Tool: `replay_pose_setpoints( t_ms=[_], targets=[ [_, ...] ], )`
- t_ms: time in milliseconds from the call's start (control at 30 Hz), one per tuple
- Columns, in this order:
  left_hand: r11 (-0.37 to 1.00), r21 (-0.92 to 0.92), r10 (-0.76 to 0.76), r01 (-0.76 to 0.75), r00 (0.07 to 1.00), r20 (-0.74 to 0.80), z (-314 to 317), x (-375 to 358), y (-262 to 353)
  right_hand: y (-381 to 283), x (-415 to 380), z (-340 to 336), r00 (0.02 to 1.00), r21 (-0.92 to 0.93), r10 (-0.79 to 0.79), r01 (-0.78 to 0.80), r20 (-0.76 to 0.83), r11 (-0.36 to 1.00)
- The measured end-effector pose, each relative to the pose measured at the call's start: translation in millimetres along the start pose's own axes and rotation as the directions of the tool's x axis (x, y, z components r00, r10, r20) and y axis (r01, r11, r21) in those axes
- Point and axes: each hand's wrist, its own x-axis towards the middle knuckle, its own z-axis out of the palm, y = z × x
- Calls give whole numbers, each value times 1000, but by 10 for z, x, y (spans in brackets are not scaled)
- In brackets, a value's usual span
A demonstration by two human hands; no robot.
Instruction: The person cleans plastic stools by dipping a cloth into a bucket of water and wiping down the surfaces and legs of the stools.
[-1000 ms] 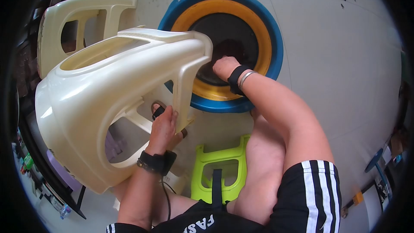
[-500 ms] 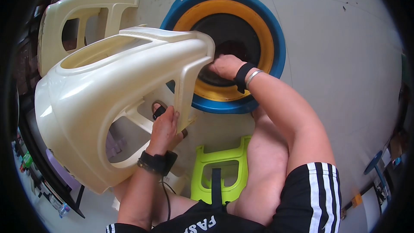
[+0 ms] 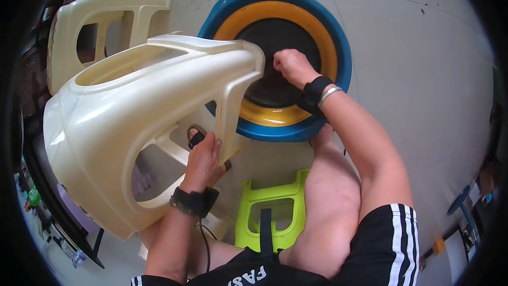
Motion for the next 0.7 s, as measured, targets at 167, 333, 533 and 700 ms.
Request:
replay_pose_setpoints(
  t_ms=[167,333,533,700],
  targets=[
    [998,-43,-41,42,999,16,-24,-2,43,-324,-73,-194,945,729,325,-247,35,639],
    [1000,-18,8,-8,1000,-21,5,5,26,-467,35,153,975,671,220,-169,9,722],
    [1000,-8,13,-13,1000,-16,11,6,5,-313,9,266,963,-24,-228,227,-142,974],
    [1000,-1,6,-6,1000,5,17,17,-28,-311,-56,112,970,-84,-240,242,32,967]
  ],
)
